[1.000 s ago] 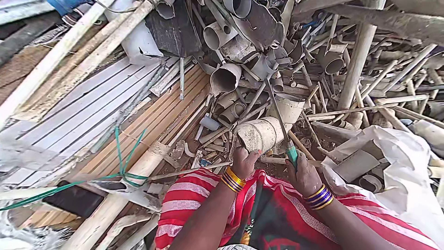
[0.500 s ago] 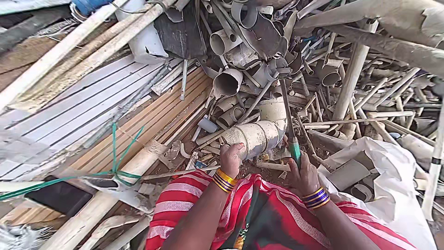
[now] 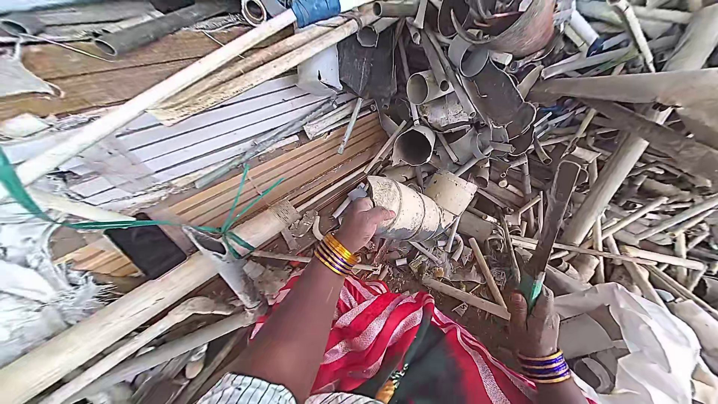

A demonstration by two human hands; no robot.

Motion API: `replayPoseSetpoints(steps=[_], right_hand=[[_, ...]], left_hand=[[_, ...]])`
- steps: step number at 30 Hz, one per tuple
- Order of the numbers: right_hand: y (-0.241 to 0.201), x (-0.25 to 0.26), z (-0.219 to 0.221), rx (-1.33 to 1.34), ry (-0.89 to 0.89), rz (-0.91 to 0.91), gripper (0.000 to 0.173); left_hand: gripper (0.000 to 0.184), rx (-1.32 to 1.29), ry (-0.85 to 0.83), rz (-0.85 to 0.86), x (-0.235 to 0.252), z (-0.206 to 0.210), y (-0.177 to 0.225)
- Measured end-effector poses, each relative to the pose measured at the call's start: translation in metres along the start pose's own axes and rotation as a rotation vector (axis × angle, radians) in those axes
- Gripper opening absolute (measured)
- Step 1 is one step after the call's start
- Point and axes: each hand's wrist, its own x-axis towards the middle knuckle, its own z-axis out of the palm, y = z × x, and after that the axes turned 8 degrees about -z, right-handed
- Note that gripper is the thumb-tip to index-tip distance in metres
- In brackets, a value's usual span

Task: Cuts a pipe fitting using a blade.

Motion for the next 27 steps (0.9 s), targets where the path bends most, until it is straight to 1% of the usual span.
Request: replayPoseSetpoints(steps=[1,2,3,4,5,6,7,8,9,10,11,12,13,14,15,16,17,18,20,21,22,23,24,25,26,27], right_hand=[[0.001,-0.003,0.002,-0.001,-0.114,0.032,0.062],[0.001,-0.002,0.001,0.006,-0.347,0.11,0.057],[-0.001,0.007,-0.002,0.012,-0.669,0.248,0.05],[0.002,0.016,0.002,0.007,-0.883,0.35,0.047],[0.006,0.015,0.007,0.014,-0.893,0.356,0.046],[0.008,0.009,0.008,0.025,-0.784,0.286,0.045],[0.011,0.0,0.008,0.04,-0.596,0.168,0.048],[0.013,-0.006,0.007,0.055,-0.398,0.07,0.055],[0.012,-0.009,0.007,0.079,-0.233,0.011,0.064],[0.008,-0.01,0.009,0.108,-0.123,-0.012,0.072],[0.007,-0.011,0.011,0.116,-0.093,-0.019,0.074],[0.008,-0.014,0.013,0.102,-0.171,-0.006,0.069],[0.009,-0.014,0.013,0.079,-0.37,0.044,0.06],[0.008,-0.008,0.009,0.07,-0.669,0.169,0.052],[0.009,0.0,0.01,0.046,-0.896,0.287,0.049],[0.011,0.003,0.011,0.022,-0.924,0.297,0.048],[0.012,0.003,0.008,0.018,-0.841,0.253,0.049],[0.014,0.0,0.002,0.033,-0.675,0.171,0.05],[0.021,-0.006,-0.001,0.098,-0.266,0.02,0.067],[0.025,-0.009,0.001,0.149,-0.147,-0.002,0.075],[0.028,-0.013,0.002,0.173,-0.12,-0.007,0.076],[0.029,-0.017,0.001,0.131,-0.21,0.01,0.071],[0.028,-0.017,-0.003,0.067,-0.424,0.066,0.061],[0.029,-0.012,-0.004,0.03,-0.684,0.162,0.055],[0.032,-0.01,-0.003,0.015,-0.804,0.207,0.053],[0.032,-0.01,-0.003,0.019,-0.76,0.176,0.053]], left_hand=[[0.008,0.023,0.005,-0.017,0.006,-0.006,0.003],[0.009,0.031,0.004,-0.031,0.012,-0.011,0.002],[0.009,0.028,0.009,-0.044,0.018,-0.016,-0.001],[0.009,0.021,0.014,-0.05,0.022,-0.019,-0.006],[0.007,0.011,0.013,-0.054,0.026,-0.023,-0.013],[0.005,0.009,0.012,-0.058,0.028,-0.026,-0.019],[0.003,-0.011,0.009,-0.069,0.029,-0.027,-0.023],[0.001,-0.046,-0.001,-0.093,0.029,-0.028,-0.025],[0.003,-0.061,-0.006,-0.104,0.03,-0.028,-0.026],[0.006,-0.063,-0.022,-0.105,0.033,-0.03,-0.025],[0.007,-0.063,-0.044,-0.107,0.034,-0.031,-0.024],[0.006,-0.064,-0.06,-0.109,0.035,-0.032,-0.023],[0.004,-0.07,-0.072,-0.114,0.035,-0.034,-0.024],[0.003,-0.078,-0.077,-0.125,0.034,-0.035,-0.025],[0.004,-0.077,-0.079,-0.133,0.033,-0.035,-0.025],[0.004,-0.08,-0.08,-0.138,0.032,-0.036,-0.024],[0.005,-0.09,-0.083,-0.143,0.031,-0.039,-0.021],[0.006,-0.103,-0.088,-0.147,0.03,-0.04,-0.02],[0.005,-0.131,-0.095,-0.16,0.028,-0.041,-0.019],[0.006,-0.145,-0.094,-0.161,0.028,-0.041,-0.019],[0.006,-0.156,-0.088,-0.159,0.029,-0.04,-0.021],[0.004,-0.168,-0.091,-0.157,0.029,-0.039,-0.022],[0.003,-0.179,-0.098,-0.152,0.03,-0.038,-0.022],[0.003,-0.194,-0.101,-0.142,0.031,-0.037,-0.023],[0.001,-0.206,-0.102,-0.134,0.03,-0.034,-0.023],[0.005,-0.215,-0.095,-0.126,0.03,-0.033,-0.021]])
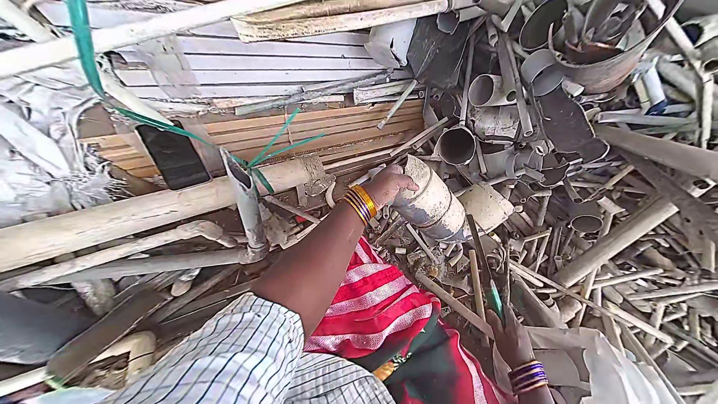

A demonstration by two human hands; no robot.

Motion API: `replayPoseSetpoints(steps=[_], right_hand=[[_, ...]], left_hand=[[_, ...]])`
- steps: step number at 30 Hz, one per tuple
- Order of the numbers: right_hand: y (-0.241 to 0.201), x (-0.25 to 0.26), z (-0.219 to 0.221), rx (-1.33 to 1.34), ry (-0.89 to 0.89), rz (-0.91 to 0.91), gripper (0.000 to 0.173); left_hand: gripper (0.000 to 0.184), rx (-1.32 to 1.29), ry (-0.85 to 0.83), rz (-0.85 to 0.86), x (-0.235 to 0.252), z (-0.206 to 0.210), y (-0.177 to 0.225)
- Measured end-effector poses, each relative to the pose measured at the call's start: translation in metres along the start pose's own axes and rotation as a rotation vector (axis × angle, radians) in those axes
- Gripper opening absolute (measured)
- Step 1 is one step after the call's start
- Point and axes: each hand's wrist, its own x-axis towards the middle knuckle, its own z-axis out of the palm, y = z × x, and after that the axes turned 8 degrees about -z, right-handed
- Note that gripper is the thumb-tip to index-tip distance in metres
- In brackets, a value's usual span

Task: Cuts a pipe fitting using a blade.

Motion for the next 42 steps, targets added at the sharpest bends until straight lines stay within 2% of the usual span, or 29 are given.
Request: replayPoseSetpoints(steps=[3,4,5,7,8,9,12,13,14,16,17,20,21,22,24,25,26,28,29,30,32,33,34,35,37,39,40,41,42], right_hand=[[-0.003,-0.006,0.001,0.032,0.451,-0.218,0.076],[-0.003,-0.008,0.004,0.036,0.519,-0.229,0.081],[-0.003,-0.011,0.007,0.005,0.499,-0.202,0.078],[-0.006,-0.011,0.004,-0.009,0.176,-0.041,0.058],[-0.006,-0.008,0.002,-0.005,0.073,0.01,0.053],[-0.005,-0.008,0.003,-0.01,0.131,-0.013,0.053],[-0.006,-0.008,0.009,0.028,0.53,-0.155,0.069],[-0.004,-0.009,0.012,0.025,0.563,-0.158,0.071],[-0.003,-0.012,0.013,-0.001,0.482,-0.123,0.067],[-0.009,-0.01,0.003,0.016,0.091,0.056,0.052],[-0.009,-0.009,0.002,0.02,0.067,0.065,0.05],[-0.006,-0.01,0.006,0.043,0.464,-0.127,0.062],[-0.002,-0.011,0.009,0.054,0.523,-0.141,0.066],[-0.001,-0.014,0.01,0.055,0.478,-0.118,0.065],[-0.003,-0.013,0.001,0.057,0.113,0.026,0.054],[-0.003,-0.012,-0.001,0.055,0.056,0.044,0.053],[-0.004,-0.012,0.0,0.063,0.13,0.018,0.054],[-0.003,-0.013,0.009,0.132,0.406,-0.07,0.067],[0.0,-0.014,0.015,0.176,0.47,-0.093,0.07],[0.001,-0.016,0.018,0.188,0.429,-0.084,0.068],[-0.007,-0.016,0.007,0.159,0.065,0.065,0.054],[-0.009,-0.014,0.003,0.146,-0.029,0.109,0.051],[-0.009,-0.014,0.002,0.129,0.024,0.077,0.051],[-0.007,-0.016,0.001,0.113,0.166,0.0,0.054],[-0.002,-0.019,0.004,0.141,0.541,-0.164,0.072],[-0.006,-0.015,0.007,0.25,0.761,-0.209,0.082],[-0.008,-0.014,0.011,0.234,0.753,-0.168,0.078],[-0.011,-0.014,0.014,0.156,0.645,-0.093,0.067],[-0.014,-0.013,0.013,0.093,0.426,-0.001,0.054]], left_hand=[[0.007,0.015,0.012,-0.015,0.001,0.001,0.001],[0.006,0.018,0.014,-0.017,0.001,0.002,-0.001],[0.005,0.013,0.013,-0.009,0.001,0.004,-0.001],[0.003,-0.006,0.008,0.015,0.001,0.009,-0.001],[0.002,-0.015,0.006,0.021,0.001,0.012,-0.002],[0.002,-0.015,0.006,0.023,0.001,0.013,-0.001],[0.005,-0.02,0.017,0.018,0.002,0.013,-0.002],[0.005,-0.025,0.017,0.02,0.001,0.015,-0.002],[0.005,-0.029,0.014,0.026,0.0,0.017,-0.003],[0.005,-0.016,0.009,0.043,-0.001,0.022,-0.003],[0.003,0.001,0.016,0.039,-0.004,0.024,-0.001],[0.006,0.053,0.036,0.021,-0.005,0.023,0.002],[0.006,0.055,0.021,0.02,-0.004,0.023,-0.001],[0.007,0.052,0.007,0.022,-0.004,0.024,-0.003],[0.005,0.039,-0.018,0.039,-0.004,0.029,-0.003],[0.005,0.038,-0.032,0.041,-0.005,0.031,-0.003],[0.006,0.05,-0.03,0.041,-0.003,0.03,-0.003],[0.01,0.068,-0.018,0.044,-0.001,0.029,-0.005],[0.01,0.071,-0.017,0.043,-0.001,0.029,-0.008],[0.01,0.072,-0.017,0.044,-0.001,0.03,-0.009],[0.011,0.094,-0.016,0.051,-0.003,0.035,-0.01],[0.012,0.124,-0.012,0.055,-0.005,0.037,-0.01],[0.014,0.172,0.0,0.064,-0.006,0.039,-0.009],[0.017,0.216,-0.004,0.055,-0.006,0.04,-0.007],[0.025,0.302,-0.026,0.027,-0.01,0.043,-0.005],[0.03,0.355,-0.033,0.049,-0.015,0.049,-0.006],[0.029,0.358,-0.031,0.069,-0.017,0.052,-0.008],[0.029,0.361,-0.038,0.076,-0.018,0.055,-0.01],[0.029,0.365,-0.051,0.075,-0.016,0.056,-0.012]])
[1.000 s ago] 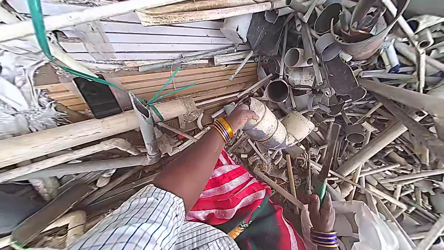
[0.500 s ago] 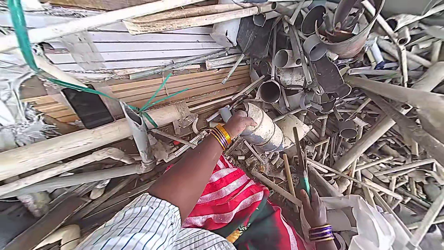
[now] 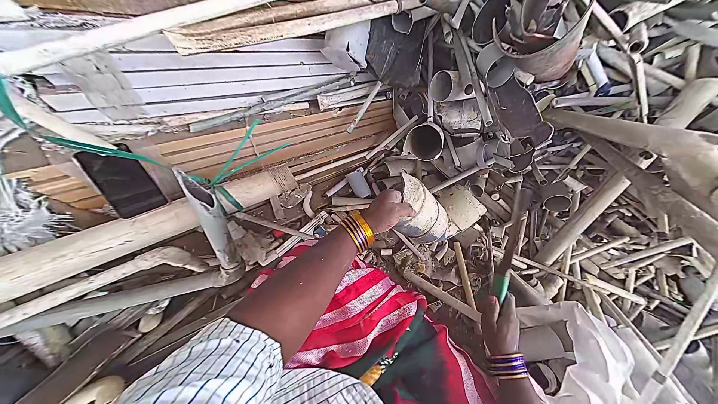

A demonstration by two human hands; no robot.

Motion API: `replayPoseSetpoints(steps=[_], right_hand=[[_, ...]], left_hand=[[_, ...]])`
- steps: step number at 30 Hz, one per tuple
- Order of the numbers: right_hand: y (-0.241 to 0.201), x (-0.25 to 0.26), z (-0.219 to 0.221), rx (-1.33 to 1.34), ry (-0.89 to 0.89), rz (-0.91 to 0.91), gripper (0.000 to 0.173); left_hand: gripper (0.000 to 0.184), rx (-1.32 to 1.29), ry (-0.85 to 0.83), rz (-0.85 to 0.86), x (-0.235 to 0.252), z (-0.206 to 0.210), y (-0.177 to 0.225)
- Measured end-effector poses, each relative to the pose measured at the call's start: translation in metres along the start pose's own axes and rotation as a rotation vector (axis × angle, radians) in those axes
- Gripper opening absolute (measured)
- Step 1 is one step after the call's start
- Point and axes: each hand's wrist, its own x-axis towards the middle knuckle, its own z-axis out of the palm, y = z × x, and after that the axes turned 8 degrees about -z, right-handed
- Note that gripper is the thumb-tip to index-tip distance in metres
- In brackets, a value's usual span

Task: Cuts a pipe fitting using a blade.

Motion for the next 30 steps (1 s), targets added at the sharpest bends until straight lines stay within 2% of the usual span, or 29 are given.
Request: replayPoseSetpoints(steps=[1,2,3,4,5,7,8,9,12,13,15,17,18,19,21,22,23,24,27,28,29,30], right_hand=[[-0.004,0.007,-0.003,-0.043,-0.282,0.108,0.048],[-0.006,0.014,-0.004,-0.075,-0.45,0.165,0.046],[-0.007,0.016,-0.005,-0.088,-0.434,0.14,0.044],[-0.009,0.014,-0.008,-0.095,-0.328,0.087,0.046],[-0.009,0.009,-0.01,-0.088,-0.144,0.014,0.049],[-0.004,0.006,-0.008,-0.032,0.189,-0.047,0.06],[-0.001,0.004,-0.004,-0.024,0.251,-0.042,0.061],[-0.001,0.001,-0.002,-0.043,0.189,-0.011,0.057],[-0.013,0.013,-0.007,-0.104,-0.501,0.22,0.046],[-0.013,0.014,-0.006,-0.094,-0.493,0.189,0.044],[-0.011,0.008,-0.008,-0.037,-0.189,0.074,0.047],[-0.004,0.006,-0.005,0.028,0.134,0.049,0.053],[-0.002,0.004,-0.003,0.032,0.163,0.08,0.054],[-0.002,0.002,-0.002,0.014,0.069,0.119,0.051],[-0.004,0.01,-0.004,-0.078,-0.435,0.244,0.047],[-0.006,0.016,-0.004,-0.121,-0.612,0.279,0.048],[-0.009,0.019,-0.005,-0.13,-0.621,0.252,0.046],[-0.011,0.017,-0.01,-0.122,-0.509,0.184,0.046],[-0.007,0.006,-0.009,-0.023,0.053,0.031,0.054],[-0.005,0.004,-0.004,-0.007,0.119,0.035,0.054],[-0.004,0.001,-0.001,-0.019,0.051,0.055,0.052],[-0.006,0.002,-0.002,-0.05,-0.156,0.103,0.048]], left_hand=[[0.027,0.004,-0.014,0.005,0.002,0.001,-0.001],[0.025,0.009,-0.036,0.003,0.003,0.001,-0.002],[0.023,0.021,-0.057,0.0,0.003,-0.001,0.0],[0.02,0.04,-0.081,0.001,0.004,-0.003,0.001],[0.021,0.064,-0.1,0.012,0.003,-0.005,0.001],[0.031,0.116,-0.124,0.044,0.002,-0.005,0.0],[0.035,0.134,-0.136,0.046,0.001,-0.003,0.0],[0.036,0.149,-0.151,0.046,0.0,-0.002,0.001],[0.029,0.177,-0.186,0.082,0.002,0.002,0.0],[0.029,0.187,-0.195,0.091,0.003,0.002,0.0],[0.031,0.196,-0.206,0.091,0.003,0.001,0.0],[0.03,0.181,-0.19,0.092,-0.002,0.002,0.0],[0.03,0.18,-0.181,0.093,-0.003,0.004,0.0],[0.032,0.18,-0.178,0.091,-0.004,0.005,0.001],[0.033,0.179,-0.173,0.078,-0.003,0.006,0.003],[0.033,0.181,-0.172,0.062,-0.003,0.007,0.004],[0.031,0.187,-0.174,0.051,-0.002,0.006,0.004],[0.03,0.198,-0.175,0.044,-0.002,0.005,0.004],[0.029,0.226,-0.219,0.02,0.0,0.0,0.005],[0.029,0.213,-0.226,0.018,0.001,0.0,0.003],[0.029,0.204,-0.223,0.025,0.003,0.0,0.002],[0.03,0.201,-0.222,0.027,0.003,0.0,0.002]])
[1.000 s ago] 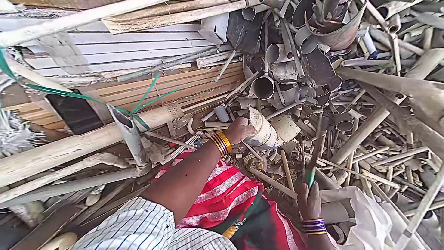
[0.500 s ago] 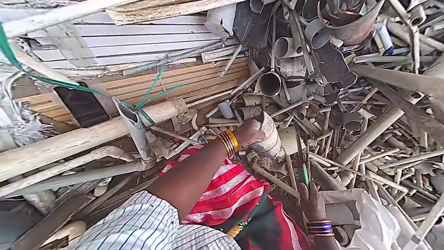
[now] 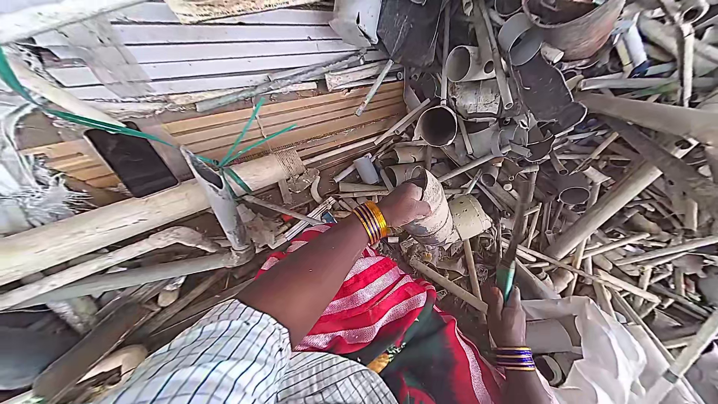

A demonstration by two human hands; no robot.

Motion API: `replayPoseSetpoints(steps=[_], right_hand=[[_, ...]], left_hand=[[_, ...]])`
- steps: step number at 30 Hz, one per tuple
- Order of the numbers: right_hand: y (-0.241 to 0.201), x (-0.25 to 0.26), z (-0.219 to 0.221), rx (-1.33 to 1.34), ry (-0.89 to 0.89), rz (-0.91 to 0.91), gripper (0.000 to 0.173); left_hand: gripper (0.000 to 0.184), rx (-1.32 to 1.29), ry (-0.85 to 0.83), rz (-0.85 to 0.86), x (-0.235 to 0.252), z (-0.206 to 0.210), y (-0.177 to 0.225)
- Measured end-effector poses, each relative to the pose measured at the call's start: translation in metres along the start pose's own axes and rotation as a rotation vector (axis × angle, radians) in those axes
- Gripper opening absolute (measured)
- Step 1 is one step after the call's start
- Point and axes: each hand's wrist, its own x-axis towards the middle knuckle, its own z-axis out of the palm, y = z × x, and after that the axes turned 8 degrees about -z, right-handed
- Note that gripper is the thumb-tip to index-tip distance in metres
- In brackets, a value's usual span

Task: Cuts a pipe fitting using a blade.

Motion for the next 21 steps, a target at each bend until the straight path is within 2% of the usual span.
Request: replayPoseSetpoints(steps=[1,2,3,6,7,8,9,11,12,14,15,16,17,19,20,21], right_hand=[[-0.004,0.006,-0.004,-0.042,-0.281,0.082,0.046],[-0.008,0.012,-0.007,-0.067,-0.453,0.128,0.046],[-0.009,0.014,-0.008,-0.06,-0.435,0.106,0.045],[0.0,0.004,-0.005,0.038,0.084,-0.076,0.052],[0.003,0.003,-0.001,0.073,0.169,-0.071,0.055],[0.004,0.002,0.002,0.068,0.138,-0.044,0.054],[0.002,0.001,0.001,0.043,-0.028,0.009,0.05],[-0.002,0.013,-0.007,-0.05,-0.471,0.149,0.048],[-0.001,0.014,-0.009,-0.06,-0.476,0.129,0.047],[0.006,0.008,-0.012,-0.038,-0.15,-0.03,0.05],[0.009,0.005,-0.011,0.006,0.021,-0.076,0.053],[0.011,0.005,-0.007,0.037,0.119,-0.084,0.054],[0.011,0.003,-0.004,0.045,0.086,-0.052,0.052],[0.003,0.008,-0.009,-0.013,-0.307,0.099,0.048],[0.001,0.013,-0.01,-0.039,-0.441,0.145,0.047],[0.002,0.013,-0.009,-0.033,-0.408,0.115,0.047]], left_hand=[[0.03,0.007,-0.001,-0.008,-0.001,0.0,0.002],[0.029,0.015,0.009,-0.015,-0.002,0.002,0.003],[0.03,0.027,0.044,-0.007,-0.004,0.004,0.003],[0.03,0.021,0.034,-0.025,-0.004,0.005,0.003],[0.027,0.005,0.0,-0.043,-0.001,0.003,0.003],[0.027,-0.007,-0.015,-0.054,0.0,0.002,0.003],[0.028,-0.012,-0.019,-0.059,0.001,0.002,0.004],[0.031,0.001,-0.004,-0.048,0.001,0.003,0.005],[0.031,0.009,0.006,-0.039,0.0,0.003,0.005],[0.029,0.018,0.028,-0.01,-0.001,0.003,0.004],[0.029,0.021,0.011,-0.01,-0.001,0.001,0.004],[0.031,0.023,0.006,-0.015,-0.002,-0.001,0.005],[0.033,0.026,0.013,-0.021,-0.002,0.0,0.005],[0.032,0.019,0.033,-0.032,-0.001,0.0,0.006],[0.031,0.01,0.035,-0.041,-0.001,0.001,0.007],[0.031,0.007,0.038,-0.043,-0.001,0.0,0.008]])
